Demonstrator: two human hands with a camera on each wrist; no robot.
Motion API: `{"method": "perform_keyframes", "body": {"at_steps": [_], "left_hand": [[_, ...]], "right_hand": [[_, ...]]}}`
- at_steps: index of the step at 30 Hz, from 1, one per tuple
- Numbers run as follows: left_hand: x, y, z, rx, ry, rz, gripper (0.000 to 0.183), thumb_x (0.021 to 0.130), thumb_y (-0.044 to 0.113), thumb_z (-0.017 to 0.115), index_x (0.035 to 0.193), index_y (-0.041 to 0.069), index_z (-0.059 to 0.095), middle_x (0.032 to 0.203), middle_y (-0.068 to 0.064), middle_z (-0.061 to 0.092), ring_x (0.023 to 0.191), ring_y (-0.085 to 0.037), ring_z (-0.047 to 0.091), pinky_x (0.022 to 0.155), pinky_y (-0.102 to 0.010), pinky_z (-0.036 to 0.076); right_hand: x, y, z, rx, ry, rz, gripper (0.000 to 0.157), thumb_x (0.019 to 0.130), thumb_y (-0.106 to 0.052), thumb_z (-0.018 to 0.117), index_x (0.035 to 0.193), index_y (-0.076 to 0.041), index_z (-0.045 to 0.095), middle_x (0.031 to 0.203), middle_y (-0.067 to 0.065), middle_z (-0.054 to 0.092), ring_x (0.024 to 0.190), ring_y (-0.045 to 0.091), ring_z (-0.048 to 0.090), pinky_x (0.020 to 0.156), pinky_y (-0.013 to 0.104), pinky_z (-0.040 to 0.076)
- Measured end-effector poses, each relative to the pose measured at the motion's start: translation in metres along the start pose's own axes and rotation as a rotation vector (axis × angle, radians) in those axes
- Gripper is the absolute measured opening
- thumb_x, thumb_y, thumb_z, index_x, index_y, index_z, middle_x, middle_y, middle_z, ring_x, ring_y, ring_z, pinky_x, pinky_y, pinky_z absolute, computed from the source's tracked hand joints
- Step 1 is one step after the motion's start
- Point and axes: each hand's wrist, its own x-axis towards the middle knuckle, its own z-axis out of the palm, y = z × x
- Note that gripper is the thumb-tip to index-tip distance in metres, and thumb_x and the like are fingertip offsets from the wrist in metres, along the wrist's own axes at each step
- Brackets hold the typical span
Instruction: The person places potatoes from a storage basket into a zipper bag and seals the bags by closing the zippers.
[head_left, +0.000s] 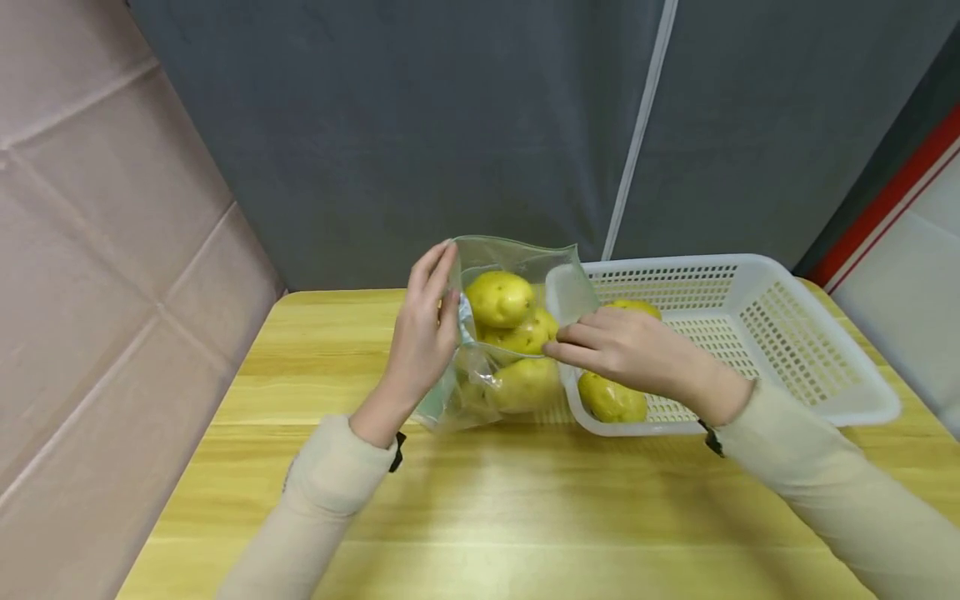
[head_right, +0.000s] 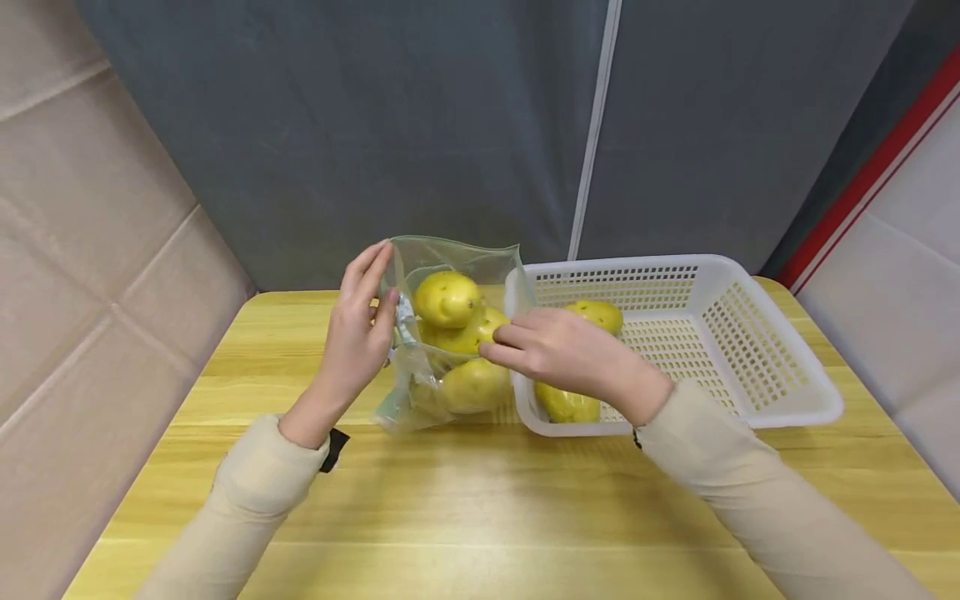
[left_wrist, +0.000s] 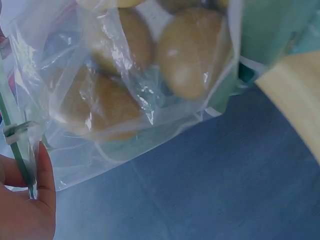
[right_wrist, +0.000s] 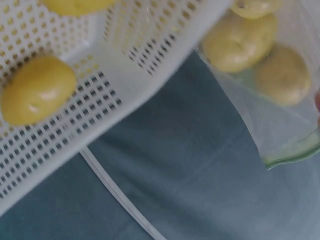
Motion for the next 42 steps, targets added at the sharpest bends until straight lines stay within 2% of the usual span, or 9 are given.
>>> {"method": "perform_keyframes", "body": {"at_steps": [6, 12, 20, 24, 28, 31, 34, 37, 42], "left_hand": [[0.023, 0.006, -0.012, -0.024, 0.027, 0.009, 0.048, 0.097, -0.005, 0.043, 0.144, -0.007, 0.034, 0.148, -0.022, 0.034, 0.063, -0.015, 0.039, 0.058, -0.021, 0.036], [0.036, 0.003, -0.025, -0.087, 0.035, -0.102, 0.051, 0.099, 0.002, 0.043, 0.148, 0.0, 0.029, 0.153, -0.014, 0.028, 0.065, -0.011, 0.036, 0.059, -0.02, 0.033], [0.034, -0.005, -0.034, -0.151, 0.032, -0.262, 0.066, 0.092, 0.01, 0.054, 0.151, 0.012, 0.027, 0.156, -0.002, 0.026, 0.083, -0.011, 0.041, 0.061, -0.017, 0.037], [0.029, -0.008, -0.032, -0.169, 0.014, -0.27, 0.068, 0.09, 0.006, 0.053, 0.152, 0.015, 0.026, 0.156, -0.001, 0.025, 0.088, -0.015, 0.053, 0.061, -0.015, 0.041], [0.026, -0.009, -0.03, -0.173, 0.021, -0.245, 0.067, 0.09, 0.004, 0.052, 0.152, 0.013, 0.026, 0.156, -0.003, 0.025, 0.088, -0.018, 0.055, 0.059, -0.014, 0.041], [0.024, -0.009, -0.029, -0.165, 0.028, -0.236, 0.067, 0.09, 0.002, 0.051, 0.152, 0.012, 0.026, 0.157, -0.003, 0.025, 0.082, -0.015, 0.05, 0.057, -0.014, 0.039], [0.023, -0.01, -0.027, -0.158, 0.035, -0.231, 0.067, 0.089, 0.001, 0.051, 0.151, 0.01, 0.026, 0.157, -0.004, 0.025, 0.078, -0.013, 0.046, 0.057, -0.014, 0.039], [0.02, -0.01, -0.026, -0.155, 0.044, -0.227, 0.067, 0.09, 0.002, 0.051, 0.151, 0.009, 0.026, 0.157, -0.006, 0.025, 0.078, -0.012, 0.045, 0.056, -0.014, 0.041], [0.014, -0.008, -0.024, -0.151, 0.039, -0.214, 0.066, 0.091, 0.005, 0.053, 0.151, 0.009, 0.026, 0.157, -0.008, 0.024, 0.079, -0.015, 0.048, 0.056, -0.014, 0.043]], "right_hand": [[0.016, 0.016, -0.012, -0.056, 0.095, 0.02, 0.03, 0.097, 0.006, 0.039, 0.105, -0.004, 0.066, 0.085, 0.005, 0.067, 0.067, 0.018, 0.06, 0.055, 0.03, 0.051], [0.028, 0.026, -0.02, -0.064, 0.086, 0.054, 0.034, 0.079, 0.016, 0.059, 0.105, -0.005, 0.068, 0.087, 0.006, 0.07, 0.07, 0.02, 0.064, 0.057, 0.031, 0.053], [0.033, 0.028, -0.016, -0.047, 0.1, 0.063, 0.03, 0.081, 0.012, 0.061, 0.104, -0.005, 0.071, 0.089, 0.005, 0.073, 0.078, 0.021, 0.066, 0.067, 0.032, 0.056], [0.028, 0.029, -0.015, -0.057, 0.085, 0.079, 0.021, 0.096, -0.006, 0.053, 0.109, -0.005, 0.069, 0.096, 0.005, 0.073, 0.085, 0.021, 0.067, 0.074, 0.034, 0.057], [0.02, 0.031, -0.015, -0.049, 0.129, 0.136, 0.029, 0.101, -0.021, 0.047, 0.113, -0.004, 0.067, 0.1, 0.009, 0.072, 0.087, 0.024, 0.068, 0.074, 0.037, 0.056], [0.011, 0.036, -0.017, -0.035, 0.148, 0.214, 0.03, 0.101, -0.019, 0.045, 0.117, -0.002, 0.065, 0.104, 0.013, 0.07, 0.087, 0.028, 0.066, 0.073, 0.04, 0.055], [0.0, 0.044, -0.017, -0.049, 0.1, 0.3, 0.03, 0.1, -0.015, 0.045, 0.12, -0.001, 0.062, 0.108, 0.016, 0.068, 0.089, 0.031, 0.065, 0.074, 0.042, 0.055], [-0.014, 0.054, -0.015, -0.077, 0.038, 0.368, 0.03, 0.094, -0.007, 0.054, 0.122, -0.001, 0.061, 0.11, 0.019, 0.066, 0.09, 0.033, 0.064, 0.076, 0.044, 0.056], [-0.037, 0.068, -0.005, -0.095, 0.006, 0.419, 0.043, 0.08, 0.001, 0.07, 0.122, 0.001, 0.06, 0.108, 0.022, 0.065, 0.089, 0.037, 0.063, 0.072, 0.046, 0.055]]}}
